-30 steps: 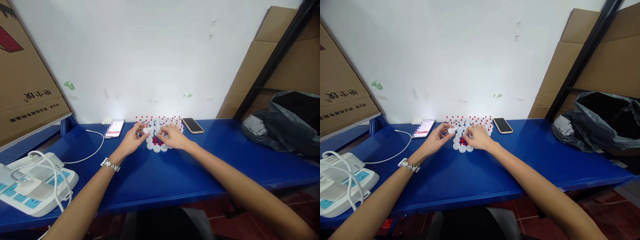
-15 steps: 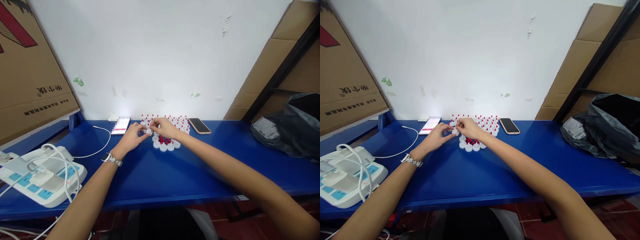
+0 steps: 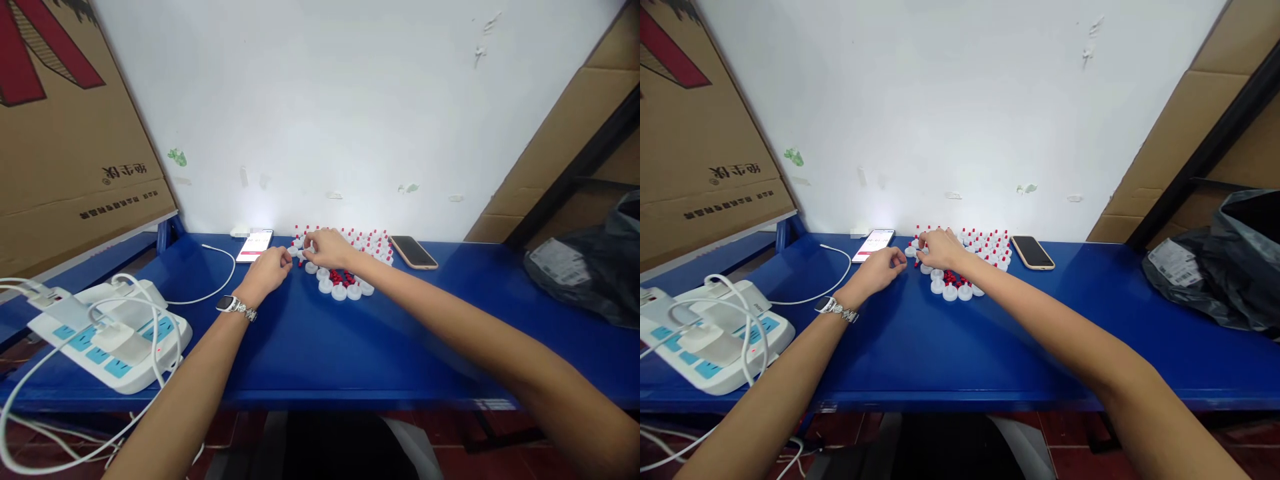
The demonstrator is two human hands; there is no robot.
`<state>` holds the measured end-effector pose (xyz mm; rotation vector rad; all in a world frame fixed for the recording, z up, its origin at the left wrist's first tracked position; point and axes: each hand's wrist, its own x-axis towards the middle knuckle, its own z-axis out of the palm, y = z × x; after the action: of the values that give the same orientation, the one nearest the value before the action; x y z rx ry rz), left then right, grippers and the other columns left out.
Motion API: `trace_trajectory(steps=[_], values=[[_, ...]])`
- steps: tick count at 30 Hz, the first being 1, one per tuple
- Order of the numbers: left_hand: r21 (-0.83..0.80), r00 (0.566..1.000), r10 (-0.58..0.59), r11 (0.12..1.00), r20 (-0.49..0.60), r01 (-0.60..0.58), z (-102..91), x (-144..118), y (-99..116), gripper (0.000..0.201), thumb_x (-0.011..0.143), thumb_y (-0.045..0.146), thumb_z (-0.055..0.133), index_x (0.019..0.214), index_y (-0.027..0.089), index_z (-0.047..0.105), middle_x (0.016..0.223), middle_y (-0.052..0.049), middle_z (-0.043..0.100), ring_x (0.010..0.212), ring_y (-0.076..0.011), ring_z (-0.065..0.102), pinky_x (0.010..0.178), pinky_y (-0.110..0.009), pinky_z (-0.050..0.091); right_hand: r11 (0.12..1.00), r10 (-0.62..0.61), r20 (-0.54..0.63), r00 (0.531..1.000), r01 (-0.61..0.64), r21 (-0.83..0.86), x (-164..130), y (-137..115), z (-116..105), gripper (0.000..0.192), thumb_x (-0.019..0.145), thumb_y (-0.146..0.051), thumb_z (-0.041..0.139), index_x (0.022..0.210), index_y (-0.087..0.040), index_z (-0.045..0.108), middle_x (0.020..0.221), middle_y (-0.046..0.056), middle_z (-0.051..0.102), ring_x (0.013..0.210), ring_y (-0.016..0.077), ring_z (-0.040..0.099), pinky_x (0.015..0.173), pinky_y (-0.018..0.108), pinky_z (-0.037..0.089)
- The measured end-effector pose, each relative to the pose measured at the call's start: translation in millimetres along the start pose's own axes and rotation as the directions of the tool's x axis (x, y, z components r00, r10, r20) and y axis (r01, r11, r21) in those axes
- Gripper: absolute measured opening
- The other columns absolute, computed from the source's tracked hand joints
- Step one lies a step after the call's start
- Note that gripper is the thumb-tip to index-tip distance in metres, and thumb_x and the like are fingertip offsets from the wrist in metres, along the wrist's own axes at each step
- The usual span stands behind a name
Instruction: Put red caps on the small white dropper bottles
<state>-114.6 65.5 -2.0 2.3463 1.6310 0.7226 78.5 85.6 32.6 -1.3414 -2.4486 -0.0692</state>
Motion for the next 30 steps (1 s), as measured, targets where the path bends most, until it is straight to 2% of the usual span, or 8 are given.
trace_trajectory(steps=[6,11,13,16,19,21,24,30], values=[[0.004,1.000,-0.003,1.000,0.007,0.003,0.3,-4.0,5.1,0.008,0.085,0.025,0.060,0.088,0.019,0.065,0.089,-0.006,0.067,0.075,-0.0201,0.061,0.063,-0.030,0.042,0.996,0.030,0.087,0.996,-0.022,-0.092,16.6,-5.8,9.7,0.020,0.083,-0.032,0.062,0.088,-0.016,0.074,0.098,0.015,0.073,0.106,0.0306,0.060,0.096,0.042,0.035],[-0.023,0.990,0.021,0.999,-0.139,-0.025,-0.2,-4.6,6.9,0.020,0.087,0.032,0.063,0.100,0.017,0.062,0.102,-0.011,0.063,0.088,-0.0238,0.062,0.078,-0.037,0.049,0.974,0.114,0.010,0.993,-0.114,0.197,11.4,2.2,0.4,0.020,0.081,-0.033,0.063,0.081,-0.015,0.072,0.080,0.007,0.069,0.081,0.0197,0.059,0.082,0.034,0.038],[-0.105,0.977,0.050,0.992,-0.205,-0.073,-1.1,-5.3,12.6,0.034,0.085,0.036,0.066,0.112,0.017,0.058,0.112,-0.012,0.061,0.093,-0.0237,0.062,0.082,-0.039,0.051,0.873,0.178,-0.017,0.984,-0.150,0.464,0.4,5.1,-6.1,0.027,0.082,-0.039,0.063,0.078,-0.014,0.069,0.066,0.001,0.060,0.065,0.0139,0.051,0.068,0.029,0.036],[-0.301,0.960,0.139,0.930,-0.243,-0.211,-1.2,-7.6,28.6,0.047,0.084,0.040,0.069,0.123,0.021,0.052,0.125,-0.010,0.058,0.097,-0.0211,0.062,0.078,-0.034,0.054,0.583,0.242,0.017,0.970,-0.159,0.797,-22.7,4.7,-13.4,0.037,0.079,-0.050,0.064,0.076,-0.014,0.067,0.060,-0.003,0.053,0.057,0.0104,0.040,0.058,0.027,0.030],[-0.429,0.940,0.213,0.847,-0.266,-0.313,1.1,-10.6,46.3,0.037,0.089,0.039,0.063,0.121,0.023,0.055,0.125,-0.007,0.061,0.095,-0.0180,0.063,0.074,-0.029,0.054,0.369,0.201,0.053,0.978,-0.126,0.921,-44.6,1.5,-16.3,0.040,0.076,-0.054,0.068,0.077,-0.014,0.066,0.067,-0.002,0.057,0.063,0.0103,0.042,0.061,0.026,0.031],[-0.440,0.926,0.241,0.826,-0.291,-0.353,3.0,-12.3,54.0,0.033,0.092,0.041,0.060,0.120,0.022,0.057,0.121,-0.006,0.063,0.087,-0.0157,0.064,0.074,-0.029,0.054,0.313,0.181,0.065,0.981,-0.120,0.942,-54.9,0.4,-16.9,0.040,0.077,-0.055,0.067,0.075,-0.015,0.064,0.067,-0.002,0.055,0.063,0.0101,0.041,0.062,0.026,0.031],[-0.342,0.899,0.304,0.847,-0.316,-0.407,4.0,-13.2,57.4,0.033,0.094,0.042,0.058,0.118,0.020,0.060,0.110,-0.007,0.065,0.080,-0.0156,0.061,0.076,-0.032,0.052,0.384,0.235,0.024,0.972,-0.115,0.916,-65.3,0.3,-17.9,0.040,0.081,-0.056,0.063,0.077,-0.016,0.060,0.066,-0.004,0.049,0.062,0.0104,0.039,0.060,0.026,0.030],[-0.075,0.849,0.492,0.855,-0.192,-0.513,0.9,-15.7,57.3,0.029,0.098,0.040,0.051,0.116,0.019,0.060,0.103,-0.008,0.061,0.092,-0.0204,0.057,0.083,-0.036,0.049,0.711,0.269,-0.193,0.944,-0.059,0.701,-80.6,-3.9,-22.0,0.038,0.092,-0.051,0.051,0.071,-0.020,0.044,0.061,-0.006,0.043,0.058,0.0106,0.040,0.058,0.026,0.029]])
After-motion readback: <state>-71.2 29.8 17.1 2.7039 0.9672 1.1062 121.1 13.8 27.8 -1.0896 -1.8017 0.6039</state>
